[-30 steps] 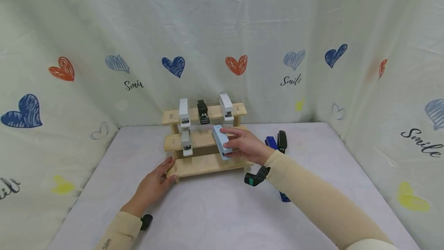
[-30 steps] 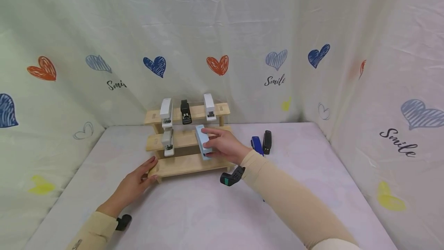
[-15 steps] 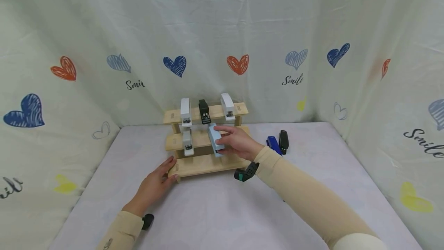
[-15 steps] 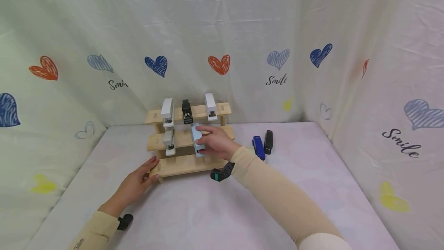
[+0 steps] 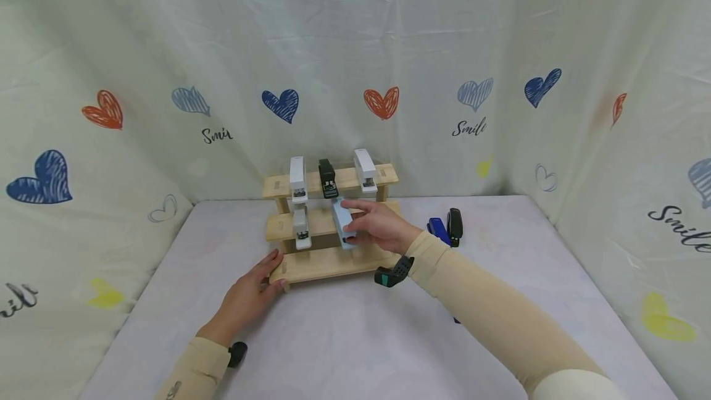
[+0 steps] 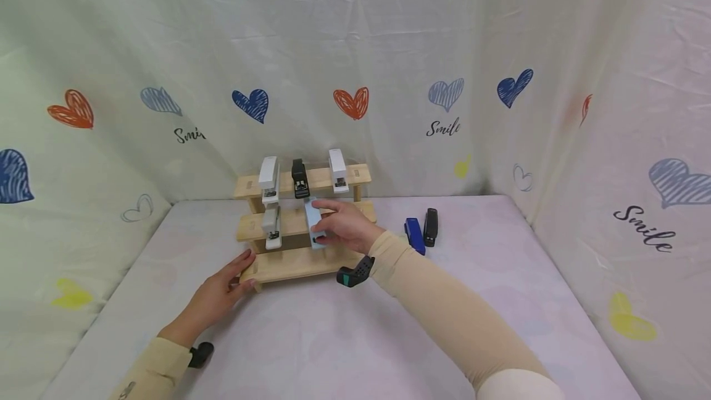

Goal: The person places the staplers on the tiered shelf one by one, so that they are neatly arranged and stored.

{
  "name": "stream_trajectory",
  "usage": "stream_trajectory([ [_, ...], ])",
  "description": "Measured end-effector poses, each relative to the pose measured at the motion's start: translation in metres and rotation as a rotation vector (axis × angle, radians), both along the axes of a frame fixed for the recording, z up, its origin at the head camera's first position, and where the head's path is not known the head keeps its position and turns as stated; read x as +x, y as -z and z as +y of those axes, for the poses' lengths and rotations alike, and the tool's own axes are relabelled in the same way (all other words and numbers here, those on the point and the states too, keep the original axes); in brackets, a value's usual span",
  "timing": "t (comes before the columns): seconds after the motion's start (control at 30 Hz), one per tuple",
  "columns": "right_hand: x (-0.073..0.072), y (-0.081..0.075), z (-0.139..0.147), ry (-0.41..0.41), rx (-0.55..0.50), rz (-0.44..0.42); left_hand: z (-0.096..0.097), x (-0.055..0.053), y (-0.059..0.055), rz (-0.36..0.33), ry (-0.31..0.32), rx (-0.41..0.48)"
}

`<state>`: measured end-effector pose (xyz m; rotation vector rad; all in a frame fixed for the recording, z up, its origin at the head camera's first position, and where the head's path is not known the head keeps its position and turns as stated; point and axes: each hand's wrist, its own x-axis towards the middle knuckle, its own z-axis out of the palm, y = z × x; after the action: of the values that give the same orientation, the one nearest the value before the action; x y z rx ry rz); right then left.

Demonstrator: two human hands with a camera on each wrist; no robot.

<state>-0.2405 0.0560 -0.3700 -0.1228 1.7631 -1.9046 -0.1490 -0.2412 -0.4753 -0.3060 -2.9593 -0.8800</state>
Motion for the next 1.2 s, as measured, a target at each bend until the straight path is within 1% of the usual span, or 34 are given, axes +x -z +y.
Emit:
stream_trajectory([
  [0.27, -0.001, 0.000, -0.005, 0.002, -0.025, 0.005, 0.001, 0.000, -0.001, 0.004, -0.003, 0.005],
  [0.6, -0.002, 0.000, -0.008, 0.005, -0.017, 0.025, 0.001, 0.001, -0.002, 0.008, 0.002, 0.008],
  [0.97, 0.001, 0.004, -0.013, 0.030, 0.044, 0.094, 0.000, 0.001, -0.004, -0.007, -0.002, 0.006],
  [1.2, 0.002, 0.004, -0.013, 0.032, 0.050, 0.102, 0.000, 0.001, -0.004, -0.022, -0.003, 0.011],
])
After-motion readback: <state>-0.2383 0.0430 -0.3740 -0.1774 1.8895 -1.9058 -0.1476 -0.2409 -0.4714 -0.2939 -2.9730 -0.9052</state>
